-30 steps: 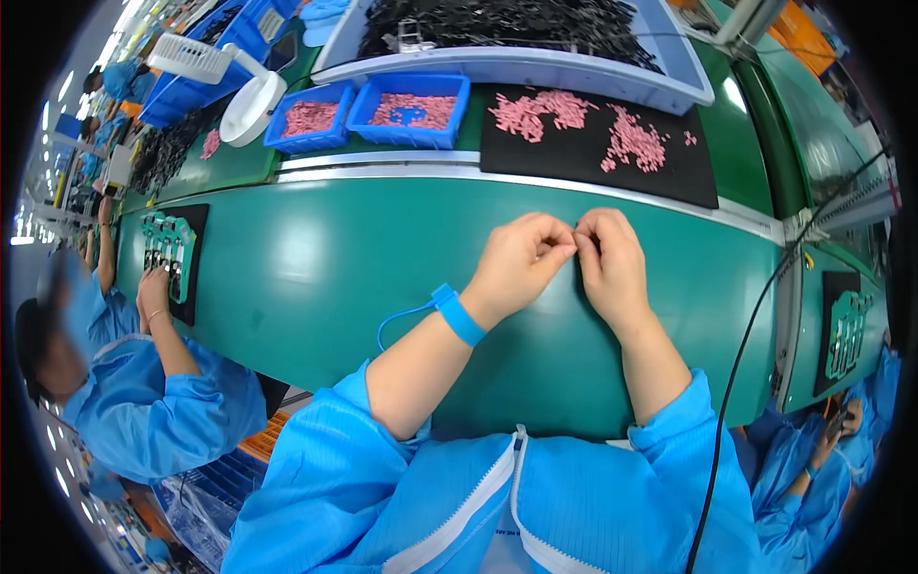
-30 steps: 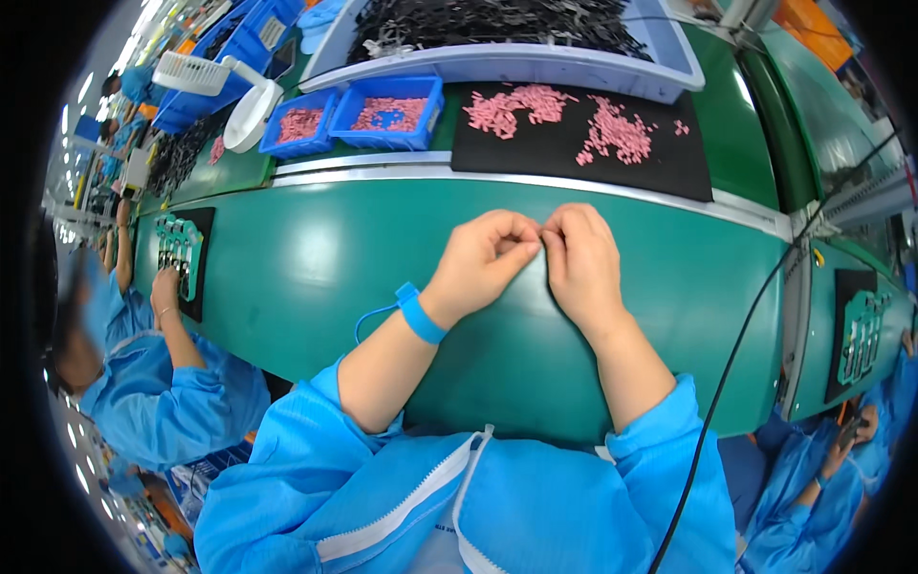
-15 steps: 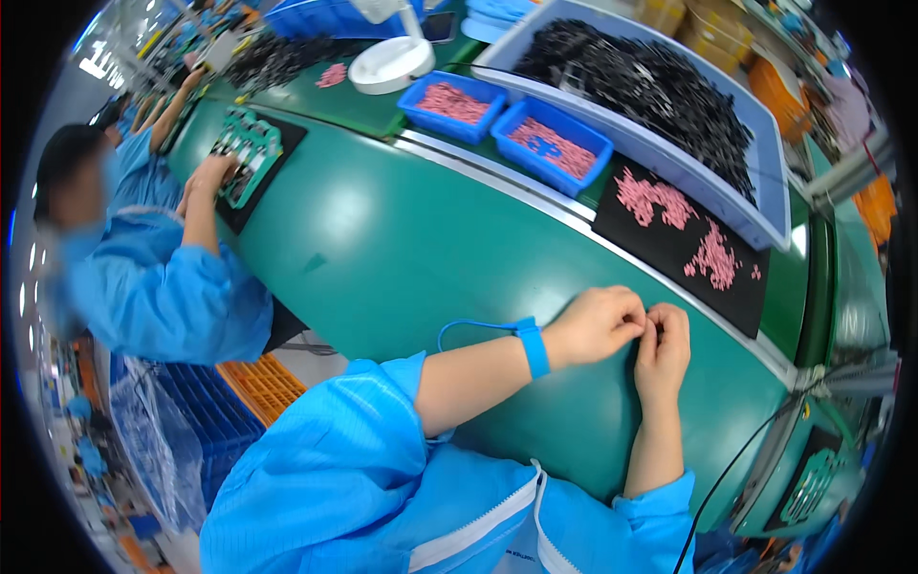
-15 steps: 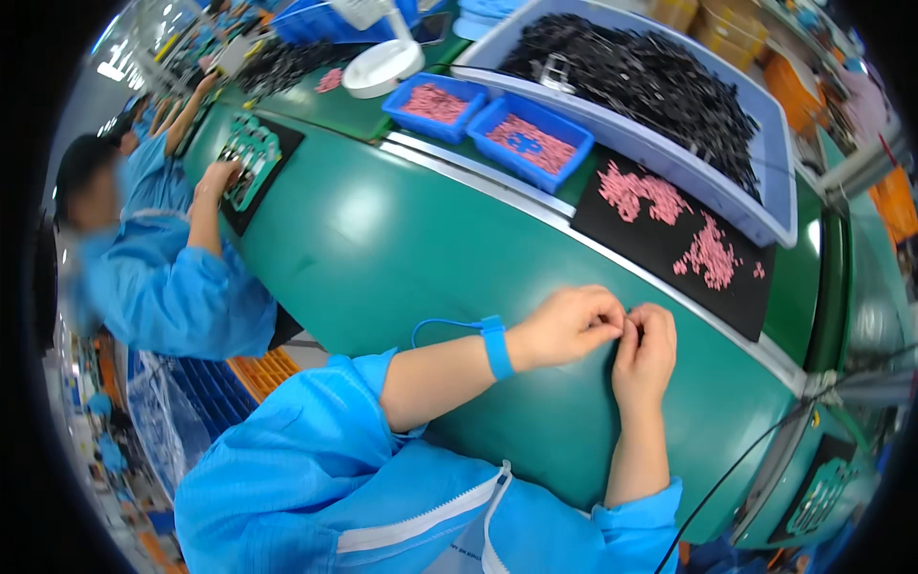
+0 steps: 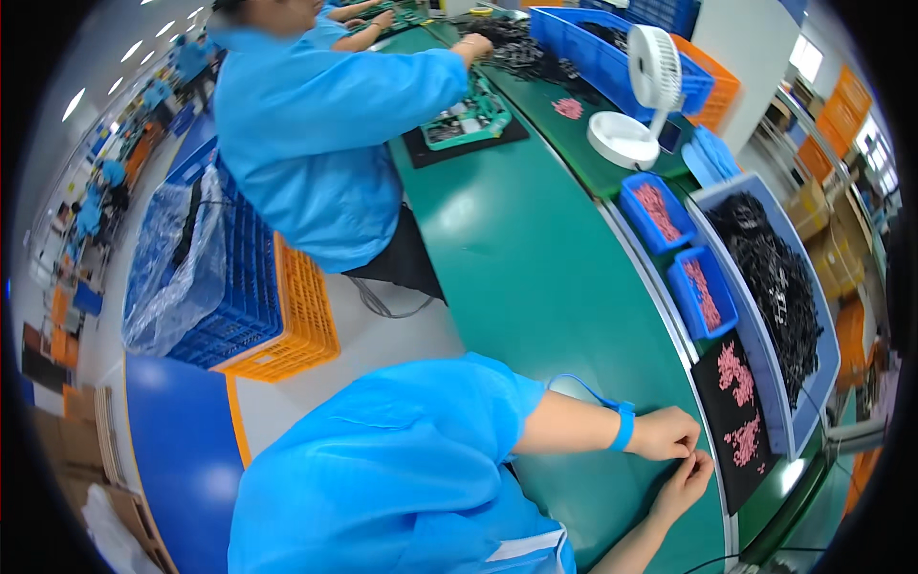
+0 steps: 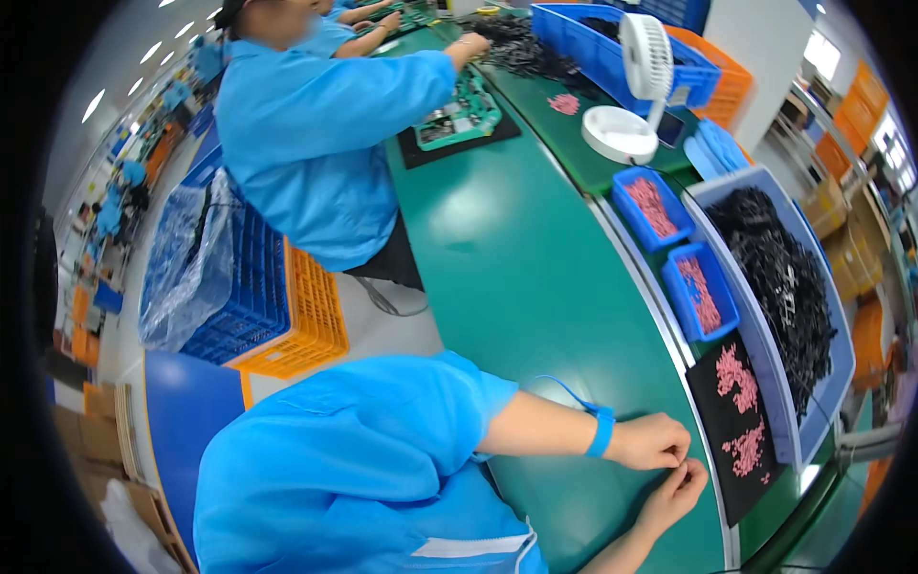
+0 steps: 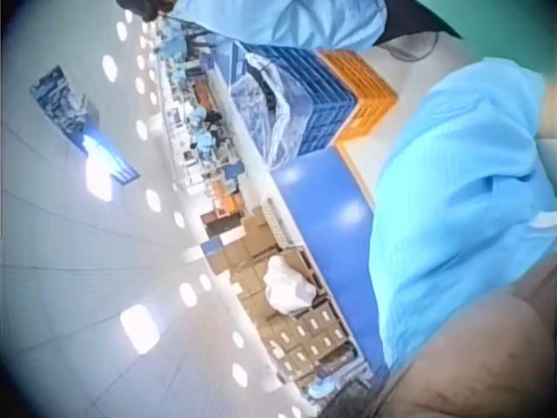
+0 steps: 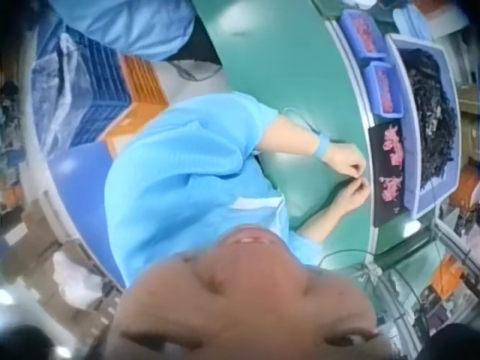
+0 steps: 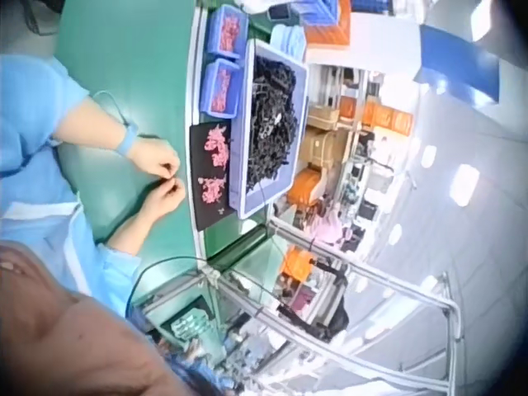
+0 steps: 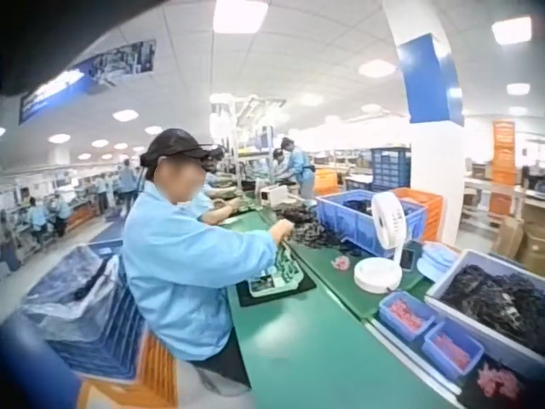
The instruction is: Manually assemble small electronic components into plastic housings on a factory production line.
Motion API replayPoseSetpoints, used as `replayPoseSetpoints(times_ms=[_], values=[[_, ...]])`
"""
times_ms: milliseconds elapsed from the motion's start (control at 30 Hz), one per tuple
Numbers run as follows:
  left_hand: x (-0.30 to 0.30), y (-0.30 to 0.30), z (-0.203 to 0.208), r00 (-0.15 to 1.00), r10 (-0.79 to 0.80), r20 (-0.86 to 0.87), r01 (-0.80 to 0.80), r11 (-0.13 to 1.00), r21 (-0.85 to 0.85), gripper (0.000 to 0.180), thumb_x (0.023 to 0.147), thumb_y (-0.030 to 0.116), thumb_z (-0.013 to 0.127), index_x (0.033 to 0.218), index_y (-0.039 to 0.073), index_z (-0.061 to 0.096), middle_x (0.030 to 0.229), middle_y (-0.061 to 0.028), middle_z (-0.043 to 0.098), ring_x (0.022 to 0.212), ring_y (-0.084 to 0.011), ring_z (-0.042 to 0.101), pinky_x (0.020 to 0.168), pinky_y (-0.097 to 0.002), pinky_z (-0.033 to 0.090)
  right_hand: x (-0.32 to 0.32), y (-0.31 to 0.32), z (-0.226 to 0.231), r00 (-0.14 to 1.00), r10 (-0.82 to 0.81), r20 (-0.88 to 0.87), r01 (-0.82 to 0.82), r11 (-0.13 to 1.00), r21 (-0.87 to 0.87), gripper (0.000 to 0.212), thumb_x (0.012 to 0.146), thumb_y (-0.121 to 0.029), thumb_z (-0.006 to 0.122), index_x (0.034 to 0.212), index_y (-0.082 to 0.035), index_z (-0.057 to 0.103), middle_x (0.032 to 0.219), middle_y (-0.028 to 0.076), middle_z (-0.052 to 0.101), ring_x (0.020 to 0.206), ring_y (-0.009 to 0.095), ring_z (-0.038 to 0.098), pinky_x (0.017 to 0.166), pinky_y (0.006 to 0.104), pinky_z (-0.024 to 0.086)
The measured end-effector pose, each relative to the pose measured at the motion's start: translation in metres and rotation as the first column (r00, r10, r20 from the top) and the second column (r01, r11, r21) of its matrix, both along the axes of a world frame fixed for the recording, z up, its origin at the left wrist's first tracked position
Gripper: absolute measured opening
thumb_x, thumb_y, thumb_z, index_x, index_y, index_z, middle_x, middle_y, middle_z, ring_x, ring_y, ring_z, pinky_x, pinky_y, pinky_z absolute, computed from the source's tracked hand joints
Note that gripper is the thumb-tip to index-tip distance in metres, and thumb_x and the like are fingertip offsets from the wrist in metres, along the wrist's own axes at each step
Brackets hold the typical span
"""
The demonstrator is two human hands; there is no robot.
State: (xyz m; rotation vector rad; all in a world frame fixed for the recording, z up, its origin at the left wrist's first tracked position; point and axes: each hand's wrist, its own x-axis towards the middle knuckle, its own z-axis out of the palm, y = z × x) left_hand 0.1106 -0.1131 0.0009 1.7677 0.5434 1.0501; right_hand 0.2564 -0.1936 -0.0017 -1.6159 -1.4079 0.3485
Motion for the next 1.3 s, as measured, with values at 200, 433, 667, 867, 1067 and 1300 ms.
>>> replayPoseSetpoints(times_ms=[200, 433, 667, 867, 1067, 1300], values=[[-0.042, -0.014, 0.027, 0.997, 0.023, 0.079, -0.011, 0.987, -0.161, 0.009, 0.075, 0.010, 0.066, 0.077, 0.002, 0.061, 0.073, -0.0128, 0.064, 0.068, -0.0255, 0.063, 0.060, -0.0369, 0.048, -0.011, -0.010, 0.000, 0.999, -0.011, 0.036, 0.011, 1.000, 0.008, 0.013, 0.095, -0.011, 0.051, 0.090, 0.001, 0.050, 0.083, 0.006, 0.051, 0.074, 0.015, 0.047, 0.068, 0.0278, 0.041], [-0.121, -0.095, 0.007, 0.988, 0.101, -0.118, -0.113, 0.989, -0.100, 0.011, 0.079, 0.017, 0.063, 0.079, 0.007, 0.061, 0.079, -0.0098, 0.061, 0.081, -0.0282, 0.060, 0.072, -0.0393, 0.046, -0.014, -0.017, -0.006, 0.988, -0.092, 0.127, 0.084, 0.994, 0.063, 0.013, 0.094, -0.010, 0.051, 0.088, 0.001, 0.050, 0.079, 0.008, 0.051, 0.074, 0.018, 0.048, 0.070, 0.0304, 0.043], [-0.126, -0.155, -0.023, 0.957, 0.023, -0.290, 0.176, 0.746, 0.642, 0.010, 0.074, 0.019, 0.062, 0.081, 0.014, 0.060, 0.085, -0.0001, 0.061, 0.085, -0.0160, 0.059, 0.073, -0.0313, 0.045, -0.061, 0.085, -0.006, 0.951, -0.146, 0.272, 0.149, 0.989, 0.009, 0.014, 0.087, -0.020, 0.055, 0.090, -0.006, 0.058, 0.088, 0.018, 0.059, 0.084, 0.037, 0.058, 0.073, 0.0438, 0.046], [-0.095, -0.191, -0.017, 0.883, 0.410, -0.228, -0.156, 0.715, 0.681, 0.014, 0.067, 0.015, 0.065, 0.082, 0.013, 0.063, 0.089, 0.0014, 0.065, 0.084, -0.0180, 0.061, 0.075, -0.0343, 0.041, -0.128, 0.114, 0.009, 0.845, 0.277, 0.458, -0.271, 0.959, -0.078, 0.011, 0.078, -0.010, 0.053, 0.082, -0.001, 0.058, 0.088, 0.022, 0.060, 0.085, 0.041, 0.057, 0.074, 0.0507, 0.046], [-0.052, -0.272, -0.017, 0.872, 0.411, -0.266, -0.138, 0.728, 0.672, 0.012, 0.069, 0.013, 0.069, 0.078, 0.014, 0.062, 0.091, 0.0011, 0.066, 0.090, -0.0194, 0.057, 0.093, -0.0398, 0.033, -0.076, 0.032, -0.004, 0.824, 0.066, 0.563, -0.174, 0.975, 0.140, 0.013, 0.076, -0.010, 0.052, 0.084, -0.002, 0.059, 0.089, 0.015, 0.060, 0.085, 0.030, 0.059, 0.075, 0.0399, 0.050], [0.010, -0.277, 0.020, 0.927, 0.032, -0.373, 0.243, 0.706, 0.665, 0.009, 0.072, 0.011, 0.066, 0.079, 0.012, 0.062, 0.087, -0.0018, 0.065, 0.087, -0.0212, 0.057, 0.094, -0.0419, 0.031, 0.066, -0.044, 0.026, 0.811, -0.366, 0.457, 0.298, 0.930, 0.215, 0.013, 0.075, -0.010, 0.053, 0.084, -0.002, 0.058, 0.090, 0.015, 0.059, 0.085, 0.028, 0.058, 0.074, 0.0386, 0.049]])
